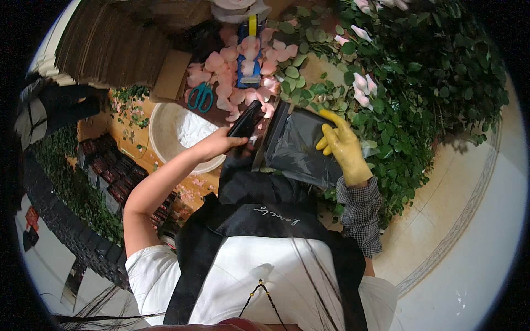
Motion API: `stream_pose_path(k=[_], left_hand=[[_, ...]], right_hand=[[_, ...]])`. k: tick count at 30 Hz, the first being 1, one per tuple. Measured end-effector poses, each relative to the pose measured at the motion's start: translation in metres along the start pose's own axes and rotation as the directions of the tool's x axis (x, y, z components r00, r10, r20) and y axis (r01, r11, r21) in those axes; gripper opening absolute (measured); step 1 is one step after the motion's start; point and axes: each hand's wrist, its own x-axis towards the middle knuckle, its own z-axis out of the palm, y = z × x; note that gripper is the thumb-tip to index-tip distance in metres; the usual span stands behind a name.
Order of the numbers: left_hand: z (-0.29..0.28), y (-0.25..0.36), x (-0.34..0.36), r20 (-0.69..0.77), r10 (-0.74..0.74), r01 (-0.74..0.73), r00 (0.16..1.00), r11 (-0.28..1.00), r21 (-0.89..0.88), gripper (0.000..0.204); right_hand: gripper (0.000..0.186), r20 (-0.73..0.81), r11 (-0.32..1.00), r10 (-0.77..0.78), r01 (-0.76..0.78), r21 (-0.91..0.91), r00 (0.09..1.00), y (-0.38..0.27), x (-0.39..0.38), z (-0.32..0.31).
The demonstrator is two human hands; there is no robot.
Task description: The person picks up pink flower heads from a large pile of greenery and places them into a black tray with individual compartments, then covers the tray with a plastic film.
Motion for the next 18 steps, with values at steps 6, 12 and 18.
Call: stream_pose_path(k=[6,12,18], left_hand=[[-0.027,0.084,0.053,0.319,-0.262,0.327,0.911,0.930,-0.168,0.032],[-0.023,0.049,0.086,0.302,-0.317,0.378,0.899,0.911,-0.166,0.030],[0.020,0.063,0.046,-0.039,0.000,-0.002,0.999,0.998,-0.056,0.032]], right_hand=[[0.040,-0.006,0.990,-0.009,0.010,0.141,1.000,-0.001,-0.005,0.004],[0.043,0.021,0.989,0.012,-0.015,0.145,1.000,-0.004,-0.003,-0.001],[0.051,-0.144,0.955,-0.220,0.243,0.172,0.965,0.003,-0.046,0.003]])
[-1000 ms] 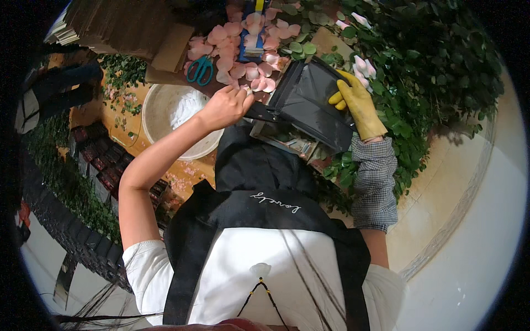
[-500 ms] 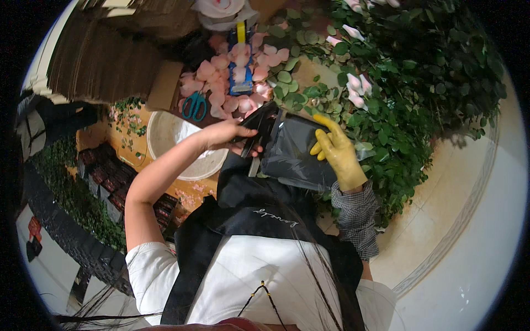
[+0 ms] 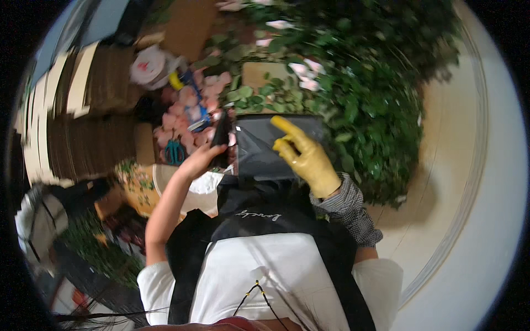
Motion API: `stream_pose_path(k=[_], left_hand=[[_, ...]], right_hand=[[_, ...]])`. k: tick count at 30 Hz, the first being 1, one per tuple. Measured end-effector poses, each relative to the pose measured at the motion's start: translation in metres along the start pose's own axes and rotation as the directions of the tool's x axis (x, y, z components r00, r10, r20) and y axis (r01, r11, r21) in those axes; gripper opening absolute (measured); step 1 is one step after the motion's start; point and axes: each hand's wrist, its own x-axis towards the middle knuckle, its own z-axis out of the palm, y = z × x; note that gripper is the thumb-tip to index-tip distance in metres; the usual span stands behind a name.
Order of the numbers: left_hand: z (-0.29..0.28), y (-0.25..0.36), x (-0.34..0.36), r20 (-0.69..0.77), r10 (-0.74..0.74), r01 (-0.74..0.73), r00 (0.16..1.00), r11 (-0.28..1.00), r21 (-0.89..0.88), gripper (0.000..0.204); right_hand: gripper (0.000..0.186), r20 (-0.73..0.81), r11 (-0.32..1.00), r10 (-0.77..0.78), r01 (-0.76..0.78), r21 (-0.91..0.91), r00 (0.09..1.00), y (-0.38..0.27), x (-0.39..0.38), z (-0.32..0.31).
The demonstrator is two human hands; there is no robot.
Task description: The person picks up pink flower heads from a large pile of greenery and places them into a black tray with individual compartments, then covers the tray with a plastic film.
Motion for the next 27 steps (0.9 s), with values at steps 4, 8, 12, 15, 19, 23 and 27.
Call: stream_pose_path(k=[4,8,12,15,19,23,27], left_hand=[[0.062,0.003,-0.048,-0.126,0.598,-0.381,0.792,0.645,0.663,0.091],[0.143,0.043,-0.073,0.425,0.600,-0.668,0.678,0.261,0.697,0.111],[0.135,0.064,-0.004,0.590,0.633,-0.609,0.501,-0.227,0.760,0.079],[0.125,0.034,0.026,0.507,0.639,-0.463,0.578,-0.255,0.849,0.052],[0.131,0.020,0.027,0.473,0.658,-0.421,0.586,-0.251,0.872,0.036],[0.139,0.021,0.040,0.515,0.685,-0.436,0.515,-0.308,0.845,0.025],[0.121,0.016,0.031,0.448,0.719,-0.417,0.531,-0.239,0.877,0.023]], right_hand=[[0.060,0.252,0.912,0.094,-0.185,0.365,0.963,-0.014,-0.043,0.015],[0.036,0.006,0.775,0.222,-0.180,0.606,0.975,-0.008,-0.062,0.012],[0.037,-0.435,0.945,0.320,-0.313,0.090,0.842,0.009,-0.115,-0.041],[0.036,-0.488,0.660,0.237,-0.508,-0.554,0.840,0.053,-0.146,-0.056],[0.038,-0.368,0.660,-0.082,-0.226,-0.717,0.926,0.067,-0.146,-0.068],[0.062,0.079,0.905,0.412,-0.418,0.080,0.908,0.120,-0.105,-0.098],[0.059,0.372,0.924,0.354,-0.382,0.004,0.858,0.148,-0.069,-0.101]])
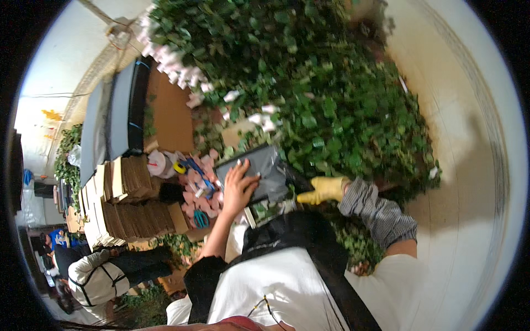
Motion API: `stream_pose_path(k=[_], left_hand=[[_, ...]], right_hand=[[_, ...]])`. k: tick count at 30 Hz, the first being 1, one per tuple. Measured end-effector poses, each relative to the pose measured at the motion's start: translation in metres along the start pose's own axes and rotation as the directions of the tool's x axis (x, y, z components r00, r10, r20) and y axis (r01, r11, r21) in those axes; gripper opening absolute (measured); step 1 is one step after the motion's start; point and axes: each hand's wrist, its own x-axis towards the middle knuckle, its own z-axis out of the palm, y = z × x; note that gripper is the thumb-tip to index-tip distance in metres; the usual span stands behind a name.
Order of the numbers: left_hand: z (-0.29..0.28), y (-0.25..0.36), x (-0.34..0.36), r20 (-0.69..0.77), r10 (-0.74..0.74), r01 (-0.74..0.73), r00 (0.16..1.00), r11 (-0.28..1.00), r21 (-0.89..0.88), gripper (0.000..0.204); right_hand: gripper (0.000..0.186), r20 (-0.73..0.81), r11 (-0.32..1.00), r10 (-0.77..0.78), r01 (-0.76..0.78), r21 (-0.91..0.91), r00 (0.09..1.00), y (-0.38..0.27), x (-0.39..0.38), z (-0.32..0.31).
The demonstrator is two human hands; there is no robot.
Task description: The person picks up pink flower heads from a large pile of greenery and places them into a black tray with individual compartments, then covers the tray with a plastic film.
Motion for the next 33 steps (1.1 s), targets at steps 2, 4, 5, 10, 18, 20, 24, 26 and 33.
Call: stream_pose_path(k=[2,4,5,10,18,20,24,26,33], left_hand=[[0.003,0.003,0.006,0.020,-0.005,0.005,1.000,1.000,0.003,0.019],[0.007,0.006,0.015,0.039,0.018,-0.017,0.999,0.999,-0.036,0.019],[0.003,0.007,0.014,0.039,0.012,-0.012,0.999,1.000,0.000,0.018],[-0.006,0.006,0.018,-0.007,0.017,-0.017,1.000,1.000,-0.015,0.023],[-0.064,0.049,-0.067,0.074,-0.620,0.622,0.781,0.761,-0.185,0.033],[-0.070,0.071,-0.085,0.367,-0.533,0.646,0.762,0.593,-0.480,0.052],[-0.001,0.104,-0.126,-0.071,-0.440,0.342,0.895,0.781,-0.522,0.082],[0.016,0.083,-0.144,-0.186,-0.670,0.312,0.718,0.550,-0.775,0.075],[0.019,-0.054,-0.187,-0.102,-0.666,0.668,0.739,0.744,-0.013,0.080]], right_hand=[[0.046,0.032,0.912,-0.189,0.187,-0.364,0.981,0.005,0.005,-0.006],[0.042,0.034,0.966,-0.258,0.257,0.043,0.966,0.015,-0.002,-0.001],[0.041,0.010,0.949,-0.239,0.231,0.216,0.971,0.009,-0.007,0.006],[0.032,-0.276,0.976,-0.058,0.113,0.188,0.959,-0.008,-0.003,0.038],[0.036,-0.108,0.977,0.060,-0.037,0.210,0.992,-0.023,-0.100,0.028],[0.036,-0.129,0.960,0.034,0.003,0.280,0.991,-0.025,-0.078,0.056],[0.061,-0.143,0.760,-0.301,0.147,-0.633,0.943,-0.074,-0.007,0.152],[0.069,0.002,0.524,-0.270,0.149,-0.839,0.963,-0.115,0.002,0.188],[0.044,0.206,0.800,-0.525,0.562,-0.211,0.826,-0.200,0.081,0.172]])
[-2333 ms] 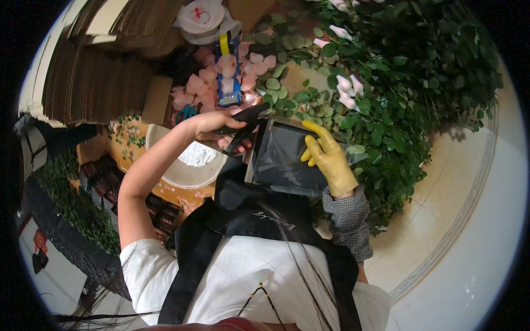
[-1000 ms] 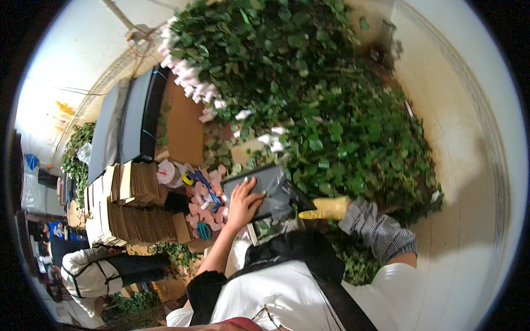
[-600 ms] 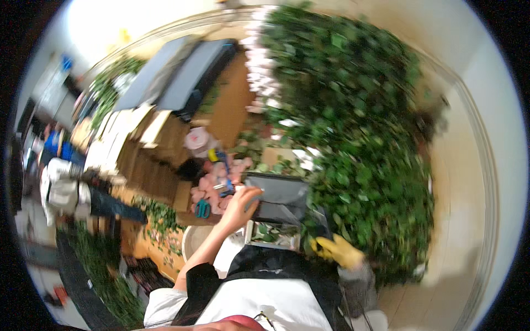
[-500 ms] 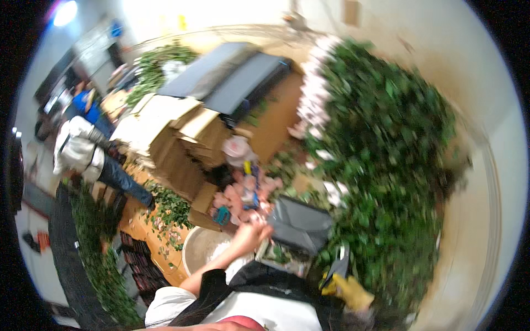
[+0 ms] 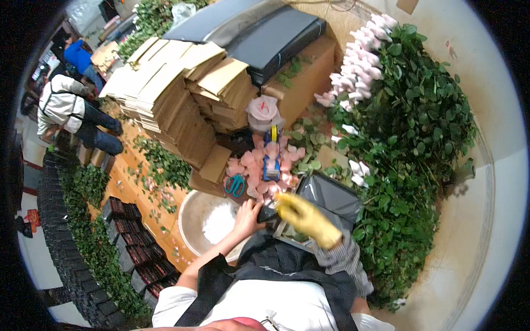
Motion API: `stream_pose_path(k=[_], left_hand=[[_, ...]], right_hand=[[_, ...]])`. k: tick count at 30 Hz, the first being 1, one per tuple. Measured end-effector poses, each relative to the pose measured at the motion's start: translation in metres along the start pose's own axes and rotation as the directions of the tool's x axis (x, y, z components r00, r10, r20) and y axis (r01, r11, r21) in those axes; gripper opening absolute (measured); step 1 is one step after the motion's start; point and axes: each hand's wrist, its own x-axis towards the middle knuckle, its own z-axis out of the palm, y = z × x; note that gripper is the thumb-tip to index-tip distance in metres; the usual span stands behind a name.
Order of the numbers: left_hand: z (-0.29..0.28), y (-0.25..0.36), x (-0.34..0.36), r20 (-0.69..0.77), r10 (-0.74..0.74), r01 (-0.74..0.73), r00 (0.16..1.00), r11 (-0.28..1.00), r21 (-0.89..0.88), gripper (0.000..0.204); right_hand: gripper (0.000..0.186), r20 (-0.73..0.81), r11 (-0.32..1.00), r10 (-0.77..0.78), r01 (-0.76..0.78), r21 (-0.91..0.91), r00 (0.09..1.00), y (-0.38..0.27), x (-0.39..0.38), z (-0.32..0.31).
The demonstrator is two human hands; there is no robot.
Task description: The person picks up pink flower heads from a large pile of greenery and places them into a black tray with individual compartments, then covers the tray with a plastic film.
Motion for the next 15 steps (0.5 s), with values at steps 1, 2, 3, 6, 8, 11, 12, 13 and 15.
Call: stream_pose_path(k=[1,2,3,6,8,11,12,13,15], left_hand=[[0.013,-0.008,0.009,0.031,0.036,-0.038,0.999,0.997,0.074,0.083],[0.025,-0.012,0.016,0.034,0.031,-0.033,0.999,0.998,0.057,0.083],[0.034,-0.014,0.021,-0.043,0.017,-0.013,0.999,0.994,0.109,0.082],[0.040,-0.022,0.020,-0.197,0.018,0.021,0.980,0.981,0.194,0.081],[0.035,-0.006,0.026,-0.296,0.037,0.006,0.955,0.990,0.142,0.077],[0.021,-0.013,0.011,-0.371,-0.057,0.049,0.927,0.998,-0.030,0.070],[0.016,-0.013,0.003,-0.386,-0.098,0.069,0.917,0.994,-0.088,0.059],[0.011,-0.017,-0.003,-0.410,-0.144,0.103,0.901,0.988,-0.119,0.049],[0.005,-0.030,-0.023,-0.464,-0.252,0.191,0.850,0.966,-0.175,0.042]], right_hand=[[0.044,-0.131,0.989,-0.141,0.132,-0.069,0.981,-0.001,0.026,0.001],[0.042,-0.215,0.987,-0.160,0.159,-0.022,0.964,0.006,0.053,-0.003],[0.039,-0.309,0.981,-0.174,0.192,0.028,0.935,0.011,0.076,-0.005],[0.041,-0.569,0.981,-0.010,0.117,0.153,0.822,0.020,0.141,0.006],[0.042,-0.650,0.994,0.066,0.006,0.109,0.757,0.084,0.182,-0.022],[0.036,-0.188,0.863,0.390,-0.287,0.415,0.901,0.070,0.195,-0.033],[0.032,-0.363,0.929,0.289,-0.169,0.329,0.886,0.067,0.193,-0.027],[0.029,-0.520,0.974,0.171,-0.063,0.218,0.837,0.064,0.190,-0.022],[0.024,-0.461,0.969,0.233,-0.165,0.182,0.856,0.031,0.148,0.004]])
